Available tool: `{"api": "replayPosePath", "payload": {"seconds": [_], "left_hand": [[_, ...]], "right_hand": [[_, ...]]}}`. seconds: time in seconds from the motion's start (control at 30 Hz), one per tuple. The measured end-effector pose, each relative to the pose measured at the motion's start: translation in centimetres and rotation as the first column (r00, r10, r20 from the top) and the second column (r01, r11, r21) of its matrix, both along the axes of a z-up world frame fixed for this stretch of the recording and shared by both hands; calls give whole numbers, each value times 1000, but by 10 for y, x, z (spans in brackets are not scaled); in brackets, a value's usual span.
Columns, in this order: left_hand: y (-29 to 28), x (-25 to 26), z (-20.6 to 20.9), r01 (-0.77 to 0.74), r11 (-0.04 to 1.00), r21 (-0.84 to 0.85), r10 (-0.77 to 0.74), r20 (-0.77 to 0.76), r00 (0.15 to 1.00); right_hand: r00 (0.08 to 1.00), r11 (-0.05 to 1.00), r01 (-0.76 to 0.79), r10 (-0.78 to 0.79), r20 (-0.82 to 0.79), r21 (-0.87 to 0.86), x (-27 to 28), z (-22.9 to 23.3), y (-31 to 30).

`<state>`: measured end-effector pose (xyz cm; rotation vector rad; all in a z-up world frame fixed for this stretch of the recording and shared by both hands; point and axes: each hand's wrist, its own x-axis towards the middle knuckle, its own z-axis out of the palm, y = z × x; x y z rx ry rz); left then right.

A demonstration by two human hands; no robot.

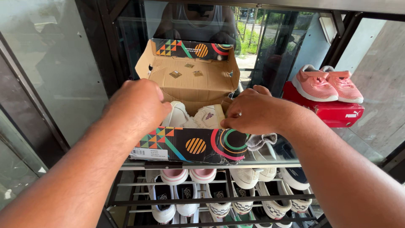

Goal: The person cleans toddler shoes on a multi-tiered display rack using a cloth towel to wipe the outsoles and uppers, and then sorts and places the shoes into matching product boxes.

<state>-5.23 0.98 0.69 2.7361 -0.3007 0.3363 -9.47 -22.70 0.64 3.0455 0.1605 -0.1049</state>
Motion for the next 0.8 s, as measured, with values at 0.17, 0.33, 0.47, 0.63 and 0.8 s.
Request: {"api": "replayPosePath", "payload": {"seconds": [0.17,0.33,0.47,0.63,0.8], "left_hand": [[7,-5,8,10,988,-157,1,64,998],[8,-17,9,96,936,-339,-81,58,995],[-15,-24,3,164,866,-472,-189,-5,982],[-41,-21,-9,302,861,-409,-275,123,953],[-55,-19,-17,243,902,-357,-248,34,968]], "right_hand": [[856,903,-357,214,471,238,-7,-8,-21],[782,831,-224,-158,603,510,-26,-27,-67],[604,825,57,-477,638,562,-20,-48,-120],[520,846,287,-532,668,450,-8,-67,-179],[523,791,441,-611,594,424,4,-78,-207]]}}
